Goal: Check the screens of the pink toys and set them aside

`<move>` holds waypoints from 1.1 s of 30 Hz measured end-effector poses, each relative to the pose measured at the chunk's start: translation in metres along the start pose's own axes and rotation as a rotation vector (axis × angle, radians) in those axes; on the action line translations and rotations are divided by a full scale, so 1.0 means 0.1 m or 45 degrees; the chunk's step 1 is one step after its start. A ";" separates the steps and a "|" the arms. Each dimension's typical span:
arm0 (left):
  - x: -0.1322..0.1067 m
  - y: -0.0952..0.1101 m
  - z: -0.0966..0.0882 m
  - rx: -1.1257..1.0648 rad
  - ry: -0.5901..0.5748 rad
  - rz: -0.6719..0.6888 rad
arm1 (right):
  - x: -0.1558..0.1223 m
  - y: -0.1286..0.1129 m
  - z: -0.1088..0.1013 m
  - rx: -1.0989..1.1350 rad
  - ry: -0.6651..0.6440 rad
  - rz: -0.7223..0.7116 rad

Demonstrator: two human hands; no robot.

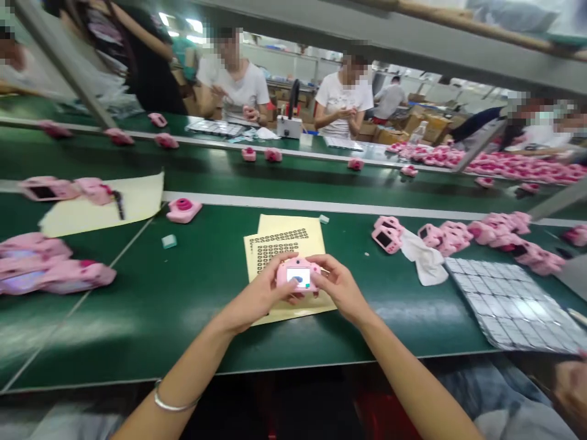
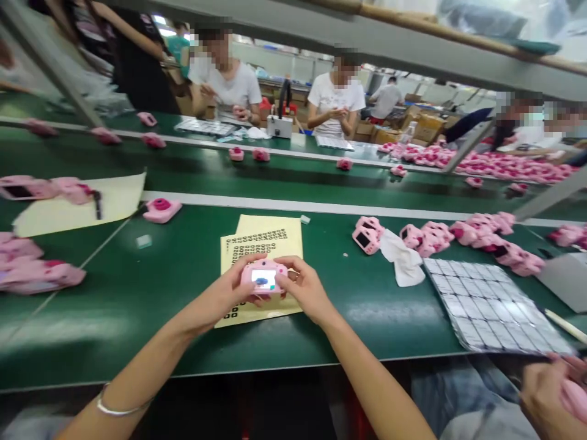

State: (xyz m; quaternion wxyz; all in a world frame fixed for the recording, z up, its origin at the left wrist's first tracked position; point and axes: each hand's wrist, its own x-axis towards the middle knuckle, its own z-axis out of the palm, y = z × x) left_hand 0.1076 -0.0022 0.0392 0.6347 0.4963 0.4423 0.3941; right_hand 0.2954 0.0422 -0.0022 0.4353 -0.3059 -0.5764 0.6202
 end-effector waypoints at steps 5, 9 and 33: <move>-0.15 -0.20 -0.08 0.256 0.179 0.197 | -0.03 0.11 0.16 0.052 -0.057 0.030; -0.18 -0.31 -0.13 0.228 0.241 0.256 | -0.02 0.18 0.25 0.111 -0.023 0.095; -0.30 -0.60 -0.21 0.311 0.452 0.206 | 0.16 0.33 0.38 0.182 -0.176 0.265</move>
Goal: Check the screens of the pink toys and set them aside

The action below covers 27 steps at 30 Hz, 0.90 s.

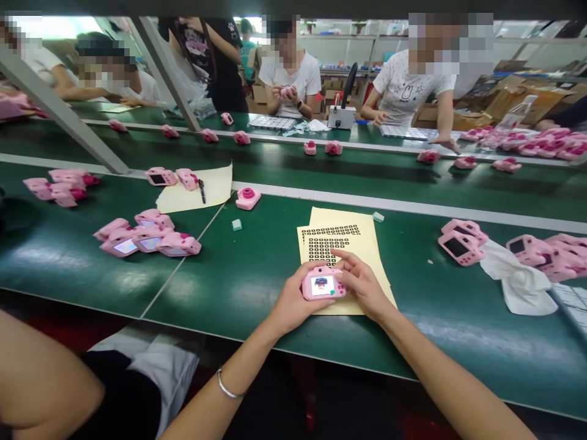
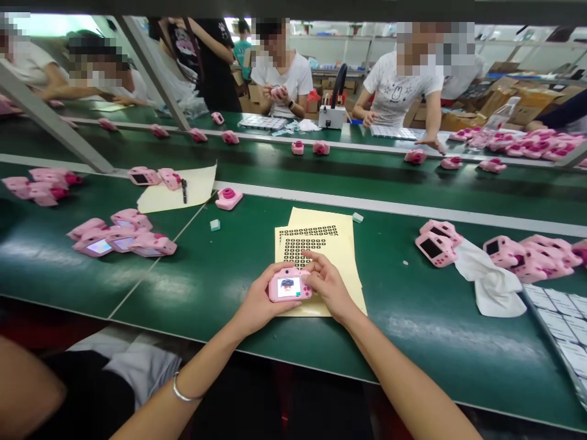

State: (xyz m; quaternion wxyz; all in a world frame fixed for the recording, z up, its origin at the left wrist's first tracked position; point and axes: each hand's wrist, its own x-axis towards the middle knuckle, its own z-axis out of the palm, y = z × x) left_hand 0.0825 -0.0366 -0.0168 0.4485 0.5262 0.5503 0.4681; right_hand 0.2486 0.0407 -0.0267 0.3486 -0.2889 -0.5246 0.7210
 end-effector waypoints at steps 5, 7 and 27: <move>-0.01 -0.01 0.00 -0.026 0.002 -0.002 | -0.01 0.04 0.01 -0.002 0.024 0.017; -0.01 -0.01 0.00 -0.036 -0.010 -0.009 | -0.01 0.05 0.01 -0.001 0.016 0.017; 0.17 0.21 -0.38 0.268 -0.113 -0.078 | -0.03 0.05 -0.09 -0.032 0.074 -0.008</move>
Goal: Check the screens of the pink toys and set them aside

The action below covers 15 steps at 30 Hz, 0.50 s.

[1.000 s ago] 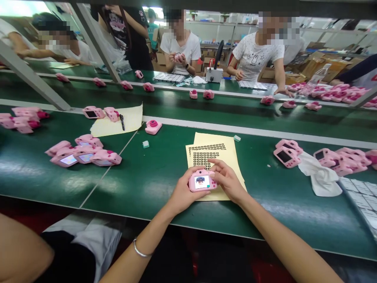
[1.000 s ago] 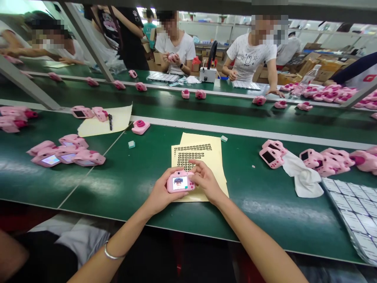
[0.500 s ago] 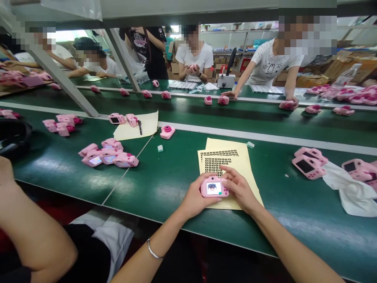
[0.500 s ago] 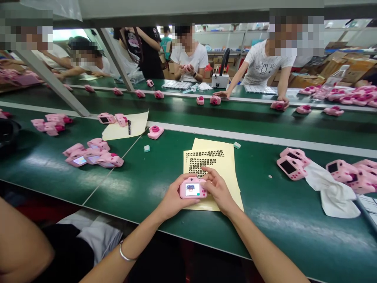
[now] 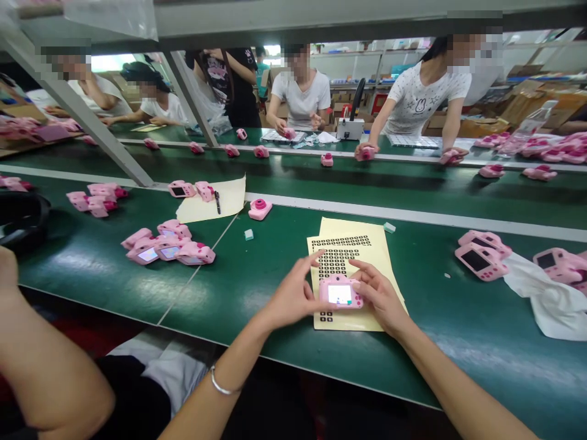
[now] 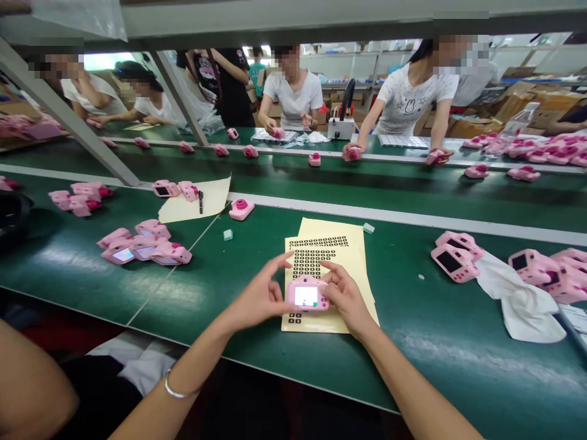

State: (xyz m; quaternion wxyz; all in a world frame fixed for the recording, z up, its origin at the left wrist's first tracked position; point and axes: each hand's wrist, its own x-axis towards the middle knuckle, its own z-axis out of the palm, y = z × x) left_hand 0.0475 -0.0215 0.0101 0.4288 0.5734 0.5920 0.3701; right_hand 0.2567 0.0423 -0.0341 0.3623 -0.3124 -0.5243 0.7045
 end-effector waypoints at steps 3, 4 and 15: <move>0.44 -0.01 -0.62 0.370 0.589 -0.033 | 0.00 0.02 -0.04 -0.050 0.045 -0.033; 0.62 -0.04 -0.83 0.549 0.829 -0.088 | 0.01 0.02 -0.05 -0.070 0.052 -0.052; 1.34 -0.28 -1.58 0.507 0.834 -0.200 | -0.11 -0.12 -0.42 -0.730 -0.068 -0.275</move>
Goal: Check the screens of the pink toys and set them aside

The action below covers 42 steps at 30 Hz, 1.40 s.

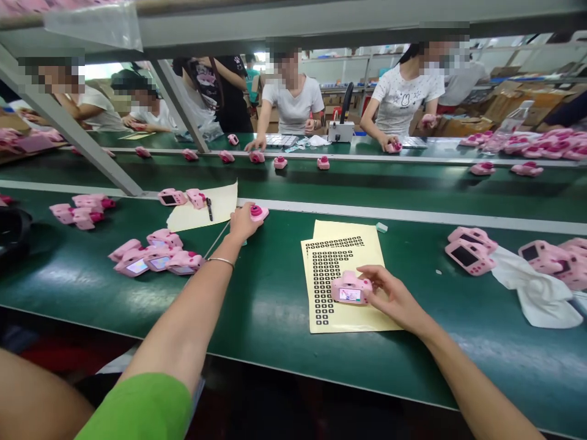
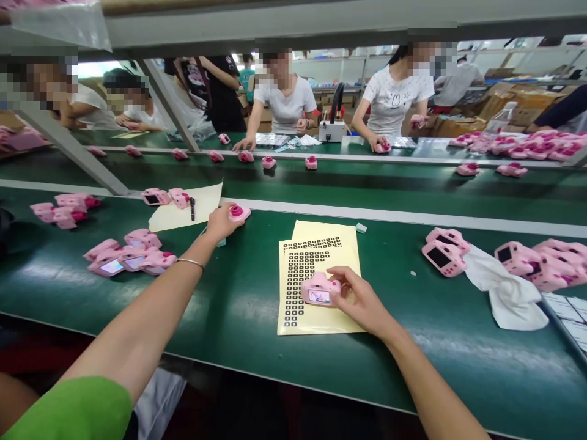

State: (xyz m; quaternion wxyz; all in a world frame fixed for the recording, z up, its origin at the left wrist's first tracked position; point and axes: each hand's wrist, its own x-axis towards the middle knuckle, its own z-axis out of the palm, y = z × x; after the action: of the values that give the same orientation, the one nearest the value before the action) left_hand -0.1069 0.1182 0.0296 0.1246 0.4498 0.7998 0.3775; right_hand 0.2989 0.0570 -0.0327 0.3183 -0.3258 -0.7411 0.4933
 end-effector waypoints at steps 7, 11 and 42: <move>-0.60 0.24 -0.01 -0.723 -0.411 -0.051 | 0.24 -0.09 -0.20 -0.300 -0.002 0.014; -1.24 0.32 0.05 -1.438 -0.850 -0.241 | 0.60 -0.02 -0.15 -0.601 0.059 0.127; -2.15 0.45 0.26 -1.555 -0.664 -0.335 | 0.78 0.13 -0.17 -0.424 0.190 0.346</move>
State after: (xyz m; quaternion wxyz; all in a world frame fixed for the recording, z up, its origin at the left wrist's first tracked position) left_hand 0.0567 -0.0300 0.0133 0.5902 0.2738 0.4350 0.6224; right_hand 0.2688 0.1320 -0.0273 0.2446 -0.5064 -0.7359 0.3771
